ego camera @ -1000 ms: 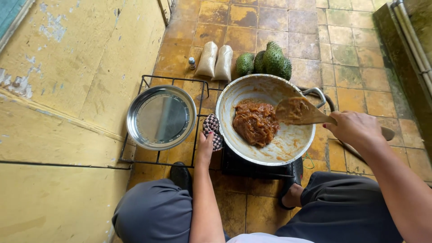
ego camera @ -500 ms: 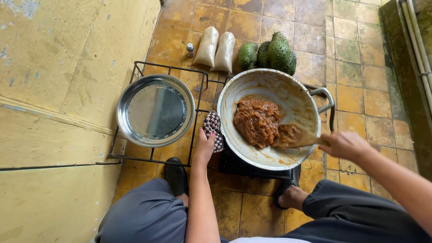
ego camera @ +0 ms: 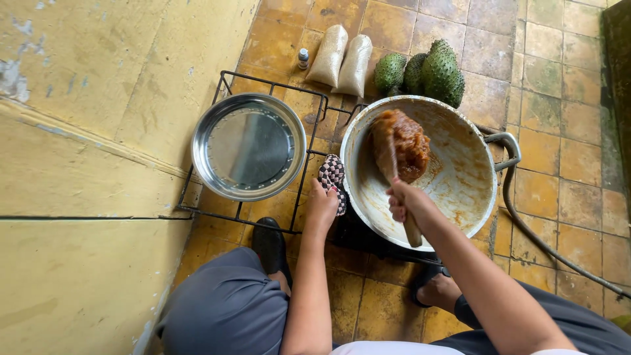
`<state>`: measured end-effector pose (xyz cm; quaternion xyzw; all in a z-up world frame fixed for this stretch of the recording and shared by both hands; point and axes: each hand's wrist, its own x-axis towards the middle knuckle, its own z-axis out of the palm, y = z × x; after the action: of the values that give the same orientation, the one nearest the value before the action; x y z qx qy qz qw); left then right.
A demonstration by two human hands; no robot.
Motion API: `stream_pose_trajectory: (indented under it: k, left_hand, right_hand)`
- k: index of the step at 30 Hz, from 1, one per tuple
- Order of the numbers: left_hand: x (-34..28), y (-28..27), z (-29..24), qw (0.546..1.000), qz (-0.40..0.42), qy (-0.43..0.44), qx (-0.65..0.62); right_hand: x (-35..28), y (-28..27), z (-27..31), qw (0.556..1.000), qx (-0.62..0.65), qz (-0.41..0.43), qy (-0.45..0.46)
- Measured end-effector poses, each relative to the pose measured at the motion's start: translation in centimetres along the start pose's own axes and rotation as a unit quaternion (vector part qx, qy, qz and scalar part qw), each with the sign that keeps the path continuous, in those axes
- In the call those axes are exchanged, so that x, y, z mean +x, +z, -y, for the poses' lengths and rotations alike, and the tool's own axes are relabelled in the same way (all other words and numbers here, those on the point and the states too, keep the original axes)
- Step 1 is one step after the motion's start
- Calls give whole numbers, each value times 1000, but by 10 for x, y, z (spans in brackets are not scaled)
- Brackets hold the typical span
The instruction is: Stirring a thick brown paste in a large pot using a wooden spatula on a floor-level stove
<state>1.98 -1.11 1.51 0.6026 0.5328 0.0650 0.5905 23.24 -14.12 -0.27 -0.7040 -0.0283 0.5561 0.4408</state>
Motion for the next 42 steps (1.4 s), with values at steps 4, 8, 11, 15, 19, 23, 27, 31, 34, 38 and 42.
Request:
stream_pose_trajectory:
  k: [4,8,11,15,19,23,27,31,34,38,42]
  left_hand:
    - [11,12,10,999,-52,3,-4]
    - [14,18,17,997,-70,12,-8]
    - [13,17,15,997,-75,18,-23]
    - [4,18,11,996,-85,17,-12]
    - [5,20,16,995,-88,20,-31]
    - [6,18,14,995,-84,20,-43]
    - [-12,10,-3,995,-77,29,-64]
    - [-16,4,0,996,-59,26,-69]
    - [0,7,10,996,-46,24,-70]
    - [-1,6,14,996,-42,23,-74]
    - [-13,-7,-8,997,-8,-22,-78]
  right_hand:
    - [-35,-16,31,946,282,161,-20]
    - [-51,-66,1,841,486,236,-35]
    - [-70,-99,-36,844,492,208,-43]
    - [-138,-86,-35,882,438,170,-34]
    - [-178,-68,-16,911,372,158,-87]
    - [-214,-61,36,958,145,85,-234]
    - [-170,-67,43,948,94,62,-297]
    - [-138,-41,-5,995,53,-33,-82]
    - [-159,-56,-20,998,20,-52,33]
    - [-204,-94,1,977,-193,-88,26]
    - [-219,-107,60,799,-588,-117,49]
